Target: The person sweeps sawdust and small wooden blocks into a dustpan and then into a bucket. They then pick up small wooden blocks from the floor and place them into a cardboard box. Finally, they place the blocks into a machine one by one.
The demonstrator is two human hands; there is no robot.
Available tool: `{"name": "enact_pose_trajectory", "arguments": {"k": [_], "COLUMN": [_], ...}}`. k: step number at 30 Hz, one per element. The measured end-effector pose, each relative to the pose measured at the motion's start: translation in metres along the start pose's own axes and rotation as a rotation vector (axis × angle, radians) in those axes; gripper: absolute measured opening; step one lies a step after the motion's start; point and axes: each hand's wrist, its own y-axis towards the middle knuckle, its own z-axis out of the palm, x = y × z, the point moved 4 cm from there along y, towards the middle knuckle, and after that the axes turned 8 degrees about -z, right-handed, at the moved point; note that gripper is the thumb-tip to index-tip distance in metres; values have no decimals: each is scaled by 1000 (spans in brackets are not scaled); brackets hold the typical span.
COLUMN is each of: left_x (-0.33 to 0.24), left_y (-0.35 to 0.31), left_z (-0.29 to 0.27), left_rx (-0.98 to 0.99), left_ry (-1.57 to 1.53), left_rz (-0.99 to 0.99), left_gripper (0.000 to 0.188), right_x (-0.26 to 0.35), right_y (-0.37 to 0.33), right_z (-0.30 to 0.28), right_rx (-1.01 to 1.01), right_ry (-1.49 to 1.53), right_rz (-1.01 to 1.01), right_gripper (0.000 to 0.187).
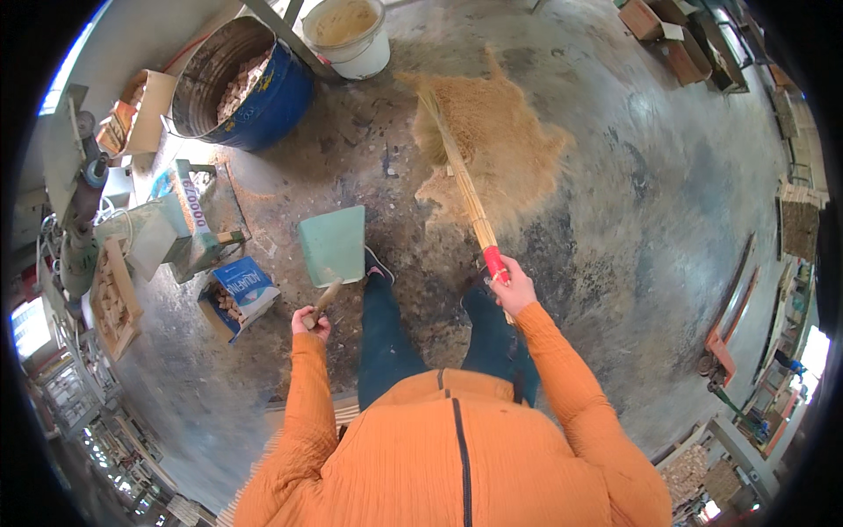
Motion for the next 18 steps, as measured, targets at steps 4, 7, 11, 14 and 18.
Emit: {"name": "enact_pose_trajectory", "arguments": {"k": [4, 7, 11, 14, 18], "left_x": [77, 122, 177, 206, 224], "left_y": [-37, -49, -60, -74, -106], "left_z": [-1, 4, -4, -21, -35], "left_rx": [-11, -108, -76, -229, -203], "left_ry": [100, 234, 313, 428, 422], "left_rz": [230, 417, 530, 543, 423], "left_gripper": [25, 25, 35, 33, 26], "right_x": [-3, -6, -25, -51, -84], "right_y": [-85, -136, -154, -121, -49], "right_z": [-85, -126, -145, -124, -103], "right_rx": [129, 276, 473, 551, 389], "right_ry": [104, 164, 111, -197, -630], "right_rz": [-16, 33, 109, 39, -185], "right_gripper": [54, 56, 53, 42, 22]}}
